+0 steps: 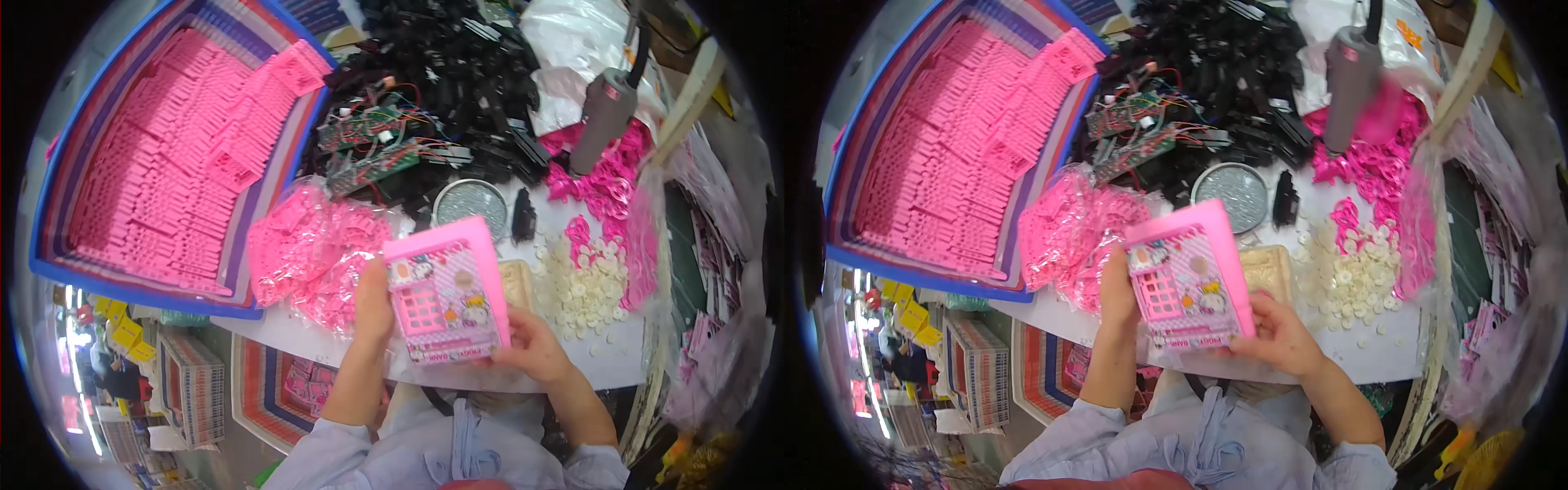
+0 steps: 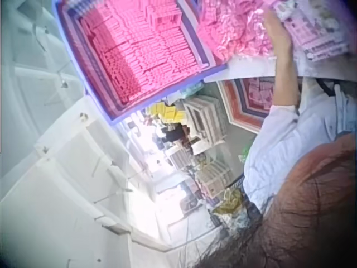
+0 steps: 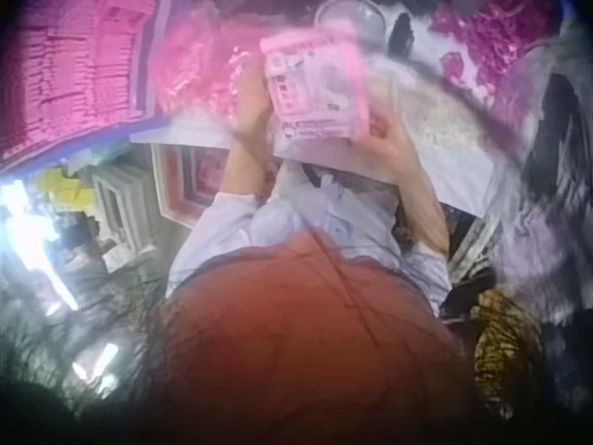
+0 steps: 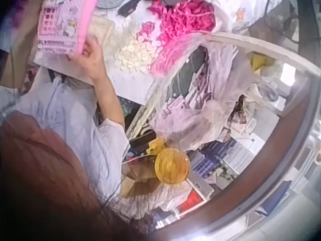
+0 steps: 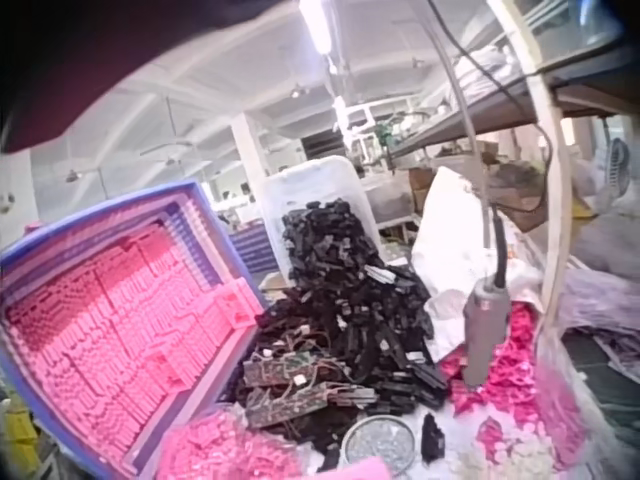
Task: Assembling toy cash registers by gluing circuit boards and keypad buttons into plastic shells.
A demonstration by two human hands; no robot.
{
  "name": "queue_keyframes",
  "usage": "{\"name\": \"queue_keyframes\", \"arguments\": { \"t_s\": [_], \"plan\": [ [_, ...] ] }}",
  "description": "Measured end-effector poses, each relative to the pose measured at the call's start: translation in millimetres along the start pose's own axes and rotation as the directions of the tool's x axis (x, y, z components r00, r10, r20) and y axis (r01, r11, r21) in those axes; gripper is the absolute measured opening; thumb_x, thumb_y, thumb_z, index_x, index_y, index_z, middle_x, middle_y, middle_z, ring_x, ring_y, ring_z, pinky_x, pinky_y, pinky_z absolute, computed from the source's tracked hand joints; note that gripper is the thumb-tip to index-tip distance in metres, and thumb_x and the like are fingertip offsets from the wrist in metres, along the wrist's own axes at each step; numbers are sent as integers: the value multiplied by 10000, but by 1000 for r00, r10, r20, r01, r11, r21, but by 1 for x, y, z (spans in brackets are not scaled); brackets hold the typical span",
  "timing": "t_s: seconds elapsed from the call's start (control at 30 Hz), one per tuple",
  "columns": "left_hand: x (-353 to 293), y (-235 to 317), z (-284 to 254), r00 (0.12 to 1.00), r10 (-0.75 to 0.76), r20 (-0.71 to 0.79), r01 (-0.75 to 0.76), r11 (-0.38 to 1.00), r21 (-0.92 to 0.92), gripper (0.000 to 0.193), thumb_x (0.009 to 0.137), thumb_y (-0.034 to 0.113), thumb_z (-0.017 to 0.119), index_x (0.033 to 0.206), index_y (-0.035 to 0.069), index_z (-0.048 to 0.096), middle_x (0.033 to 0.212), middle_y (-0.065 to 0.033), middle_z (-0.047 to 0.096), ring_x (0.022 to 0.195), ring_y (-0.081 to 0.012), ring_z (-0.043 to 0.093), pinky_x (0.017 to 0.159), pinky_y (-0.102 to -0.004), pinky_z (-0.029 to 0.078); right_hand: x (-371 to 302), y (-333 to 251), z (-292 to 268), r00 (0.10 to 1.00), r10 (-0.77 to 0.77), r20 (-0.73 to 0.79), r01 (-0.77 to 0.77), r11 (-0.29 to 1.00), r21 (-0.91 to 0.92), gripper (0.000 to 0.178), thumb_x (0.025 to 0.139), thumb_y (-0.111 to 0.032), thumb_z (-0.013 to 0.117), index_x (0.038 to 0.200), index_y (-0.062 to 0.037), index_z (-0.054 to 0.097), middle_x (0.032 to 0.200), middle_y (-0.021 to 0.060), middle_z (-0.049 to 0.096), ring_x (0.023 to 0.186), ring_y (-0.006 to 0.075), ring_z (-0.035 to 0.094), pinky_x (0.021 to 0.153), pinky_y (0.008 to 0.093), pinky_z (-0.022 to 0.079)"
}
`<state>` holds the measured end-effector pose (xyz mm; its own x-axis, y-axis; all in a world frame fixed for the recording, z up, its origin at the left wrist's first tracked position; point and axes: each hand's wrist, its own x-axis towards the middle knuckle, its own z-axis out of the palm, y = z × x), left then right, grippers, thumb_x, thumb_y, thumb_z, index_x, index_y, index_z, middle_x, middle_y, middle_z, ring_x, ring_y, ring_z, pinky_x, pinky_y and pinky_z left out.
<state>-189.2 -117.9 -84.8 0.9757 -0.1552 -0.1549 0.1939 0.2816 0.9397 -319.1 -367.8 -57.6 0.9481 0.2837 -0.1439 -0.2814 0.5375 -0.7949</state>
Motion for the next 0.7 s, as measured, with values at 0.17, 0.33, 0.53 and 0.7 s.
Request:
{"name": "queue_keyframes", "arguments": {
  "t_s": [0.17, 0.33, 0.53, 0.7],
  "plan": [
    [-14, -14, 13, 998, 26, 61, -33, 992, 118, 550, 1103, 441, 288, 1396, 10, 462, 1269, -138, 636, 1082, -223, 667, 938, -371, 544, 4, -1, 21, 996, -37, -84, 20, 981, -192, 553, 882, -95, 753, 1356, 31, 498, 1222, 102, 644, 1041, 179, 665, 888, 317, 569],
    [-12, -26, 20, 987, 114, -118, -107, 992, 64, 600, 1096, 484, 274, 1400, 0, 459, 1241, -127, 634, 1081, -214, 646, 935, -359, 524, 7, -1, 41, 962, -273, -21, 219, 811, -542, 537, 870, -132, 745, 1340, 10, 529, 1134, 144, 673, 1000, 209, 706, 863, 330, 568],
    [-11, -30, 16, 976, 141, -163, -128, 988, 90, 628, 1077, 559, 285, 1282, 28, 551, 1039, -73, 657, 897, -170, 642, 791, -326, 536, 5, -11, 43, 955, -288, 66, 249, 662, -707, 541, 858, -142, 733, 1344, -4, 538, 1024, 146, 696, 913, 244, 725, 795, 360, 563],
    [-14, -27, 16, 975, 148, -168, -130, 985, 112, 618, 1079, 551, 290, 1265, 29, 563, 1010, -63, 656, 873, -162, 634, 771, -316, 525, 5, -5, 39, 942, -320, 97, 310, 726, -613, 498, 834, -109, 713, 1301, -5, 571, 970, 151, 692, 848, 234, 726, 745, 341, 559]
  ]
}}
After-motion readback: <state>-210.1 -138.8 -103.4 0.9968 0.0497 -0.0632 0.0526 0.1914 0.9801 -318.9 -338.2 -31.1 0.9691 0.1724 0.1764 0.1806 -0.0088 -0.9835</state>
